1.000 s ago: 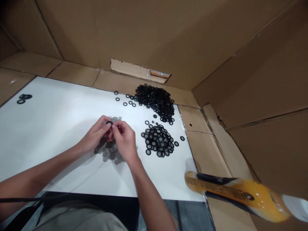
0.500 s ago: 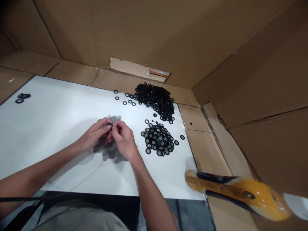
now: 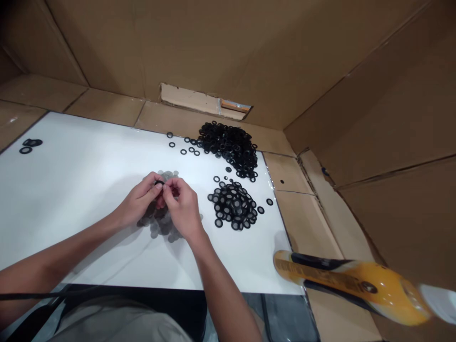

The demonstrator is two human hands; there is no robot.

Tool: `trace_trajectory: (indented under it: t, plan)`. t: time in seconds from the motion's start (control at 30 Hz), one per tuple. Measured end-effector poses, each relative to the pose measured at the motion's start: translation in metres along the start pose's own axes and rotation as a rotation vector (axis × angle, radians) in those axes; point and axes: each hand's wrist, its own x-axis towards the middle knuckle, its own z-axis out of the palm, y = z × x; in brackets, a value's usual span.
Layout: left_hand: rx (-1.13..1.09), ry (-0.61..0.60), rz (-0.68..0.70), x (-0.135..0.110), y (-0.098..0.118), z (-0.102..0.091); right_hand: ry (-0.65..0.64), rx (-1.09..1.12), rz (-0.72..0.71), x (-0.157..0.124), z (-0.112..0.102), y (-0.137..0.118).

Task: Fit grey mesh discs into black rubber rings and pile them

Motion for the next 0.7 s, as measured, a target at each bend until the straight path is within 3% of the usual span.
trace_trajectory:
  t: [0.27,0.5,0.7]
  plan:
    - [0.153,-0.003,-0.007,0.003,0.004,-0.003,0.127,-0.069,-0.035,0.005,-0.013,-0.005]
    - [-0.052,0.034,0.011,0.006,0.0,-0.003,0.048,-0.028,0.039,0.005,-0.012,-0.006]
    - [0.006,0.019,0.003,0.003,0.001,-0.001,0.037,0.074,0.048,0.006,-0.009,-0.003]
